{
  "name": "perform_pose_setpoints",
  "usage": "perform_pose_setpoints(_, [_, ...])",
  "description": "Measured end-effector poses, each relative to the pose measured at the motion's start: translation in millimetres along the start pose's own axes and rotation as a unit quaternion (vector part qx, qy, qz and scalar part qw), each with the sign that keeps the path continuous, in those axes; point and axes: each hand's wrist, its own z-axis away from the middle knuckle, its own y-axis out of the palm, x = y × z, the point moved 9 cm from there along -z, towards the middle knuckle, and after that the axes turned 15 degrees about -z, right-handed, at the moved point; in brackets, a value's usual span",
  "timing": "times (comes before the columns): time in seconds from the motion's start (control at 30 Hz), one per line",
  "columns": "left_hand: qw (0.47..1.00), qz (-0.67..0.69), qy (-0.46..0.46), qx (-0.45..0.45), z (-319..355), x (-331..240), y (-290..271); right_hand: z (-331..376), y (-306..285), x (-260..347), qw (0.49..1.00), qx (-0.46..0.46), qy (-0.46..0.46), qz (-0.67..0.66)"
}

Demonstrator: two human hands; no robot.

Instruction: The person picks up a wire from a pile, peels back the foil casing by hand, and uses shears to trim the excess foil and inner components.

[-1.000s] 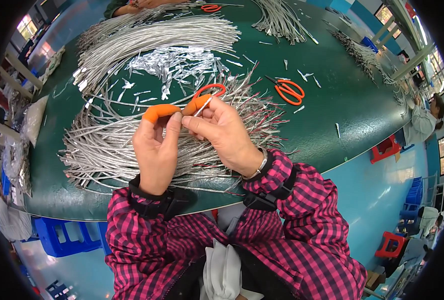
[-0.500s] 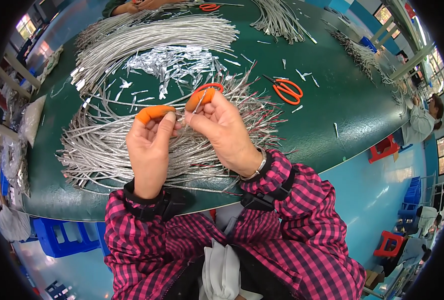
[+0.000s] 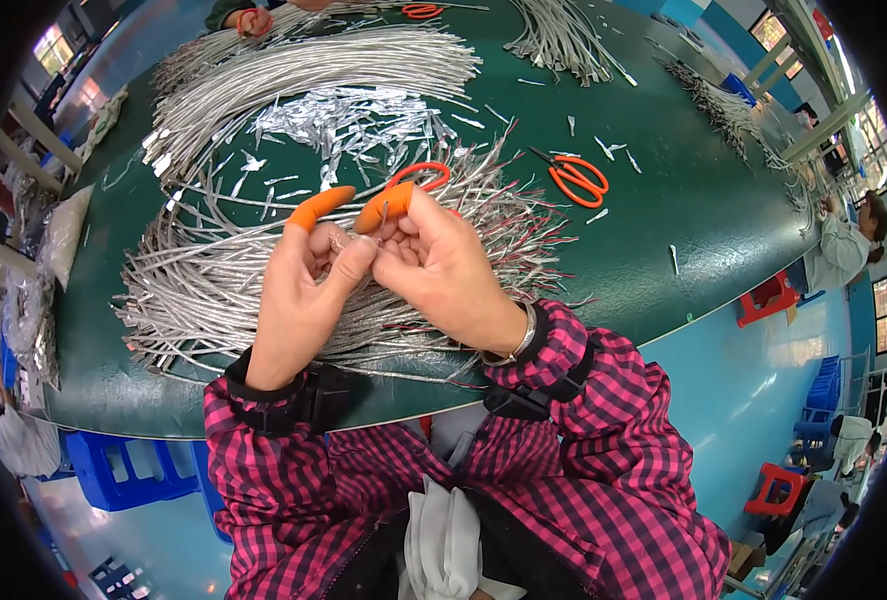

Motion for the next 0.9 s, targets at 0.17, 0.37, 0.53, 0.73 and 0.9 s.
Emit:
perform_pose_setpoints(0.17, [1.000,0.028,-0.003,0.004,-0.8,1.3,4.2,3.0,0.0,-1.3,0.995,0.003,0.009,0.095])
perform_pose_setpoints(0.37, [0.994,0.108,0.000,-0.021,0.5,-3.7,1.4,-2.1,-2.2,-3.2,0.995,-0.005,0.033,0.095])
perform_pose_setpoints(0.53, [0.984,0.171,0.002,-0.048,1.4,-10.7,-4.8,-3.6,-2.7,-9.5,0.994,0.004,0.074,0.079])
perform_pose_setpoints(0.73, [0.983,0.142,0.017,-0.113,2.6,-6.3,-22.8,-1.0,6.6,-6.0,0.994,0.016,0.108,-0.021])
perform_pose_setpoints(0.9, [0.978,0.186,-0.003,-0.089,1.1,-0.7,-19.1,-0.5,3.9,-13.1,0.992,0.012,0.120,-0.046])
